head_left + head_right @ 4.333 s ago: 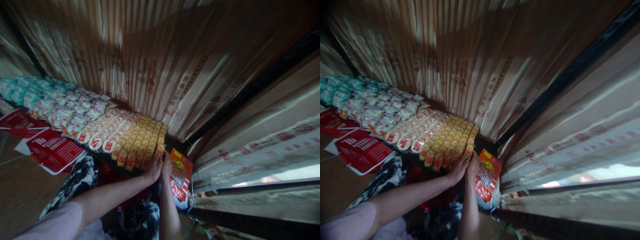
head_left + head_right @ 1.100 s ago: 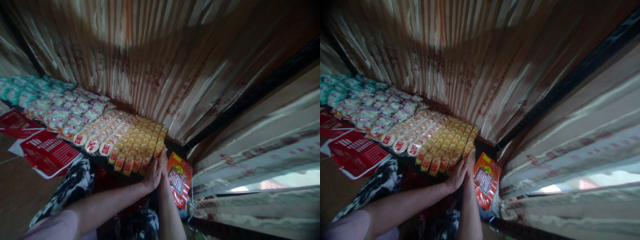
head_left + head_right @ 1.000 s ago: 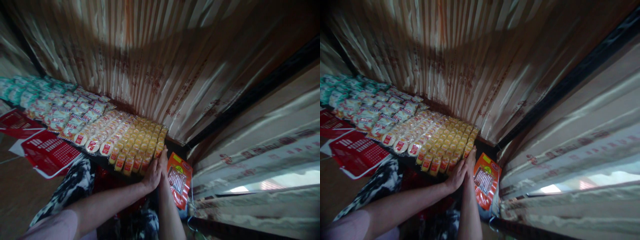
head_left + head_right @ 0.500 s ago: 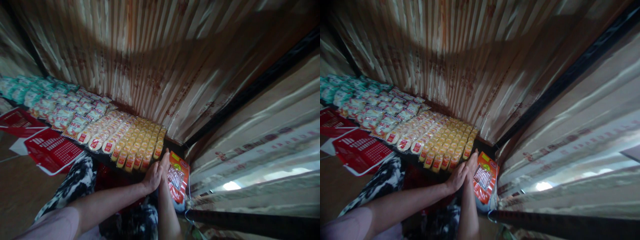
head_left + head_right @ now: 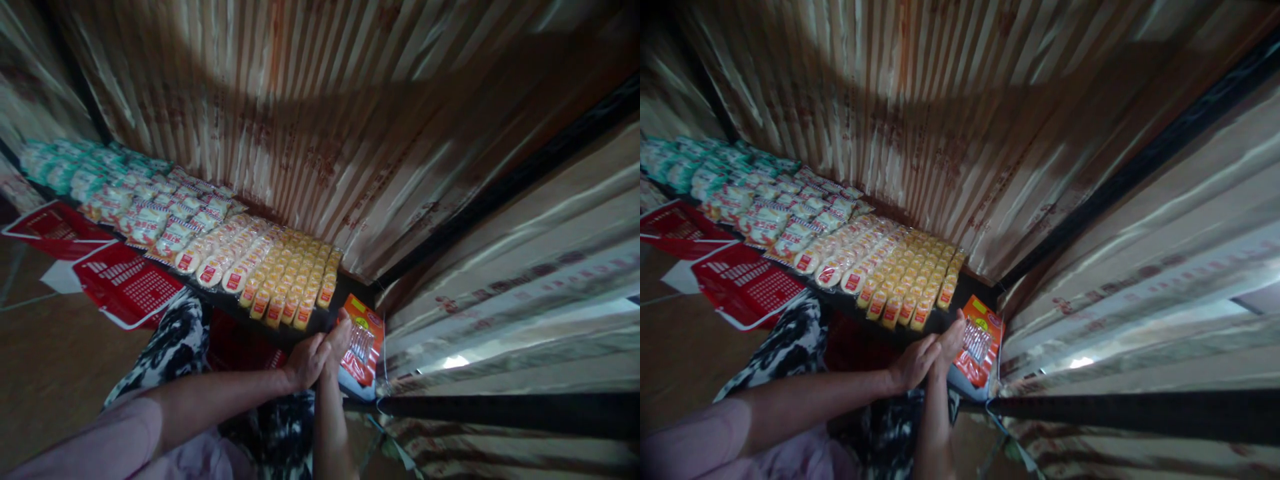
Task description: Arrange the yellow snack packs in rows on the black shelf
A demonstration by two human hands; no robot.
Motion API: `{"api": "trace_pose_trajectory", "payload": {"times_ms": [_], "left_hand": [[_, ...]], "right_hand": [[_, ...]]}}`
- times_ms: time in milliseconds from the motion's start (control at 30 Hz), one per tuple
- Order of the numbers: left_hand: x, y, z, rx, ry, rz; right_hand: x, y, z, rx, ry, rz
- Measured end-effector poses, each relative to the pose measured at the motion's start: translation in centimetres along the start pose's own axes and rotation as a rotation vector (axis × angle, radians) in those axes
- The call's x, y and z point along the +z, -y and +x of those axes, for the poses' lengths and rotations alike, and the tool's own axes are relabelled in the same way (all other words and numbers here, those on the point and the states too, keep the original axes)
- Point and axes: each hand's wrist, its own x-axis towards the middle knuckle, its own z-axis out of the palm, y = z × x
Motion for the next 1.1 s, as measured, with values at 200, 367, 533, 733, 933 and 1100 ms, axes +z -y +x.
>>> {"api": "trace_pose_trajectory", "payload": {"times_ms": [200, 367, 533, 733, 933, 1100], "left_hand": [[-1.7, 0.6, -2.5, 0.101, 0.054, -0.015], [-3.5, 2.6, -4.5, 0.236, 0.116, -0.010], [-5.6, 5.2, -6.6, 0.359, 0.206, -0.014], [-6.7, 9.1, -8.2, 0.251, 0.274, 0.179], [-6.9, 12.4, -7.6, 0.077, 0.395, 0.498], [-6.9, 14.4, -6.3, -0.050, 0.407, 0.539]], "right_hand": [[-0.3, 3.4, -3.1, 0.237, -0.094, 0.169], [-0.1, 4.1, -6.6, 0.266, -0.064, 0.146], [0.7, 3.2, -10.5, 0.274, 0.013, 0.166], [2.4, 1.7, -14.0, 0.357, 0.133, 0.144], [4.3, -1.6, -14.7, 0.289, 0.376, -0.140], [5.8, -4.0, -13.7, 0.158, 0.431, -0.391]]}}
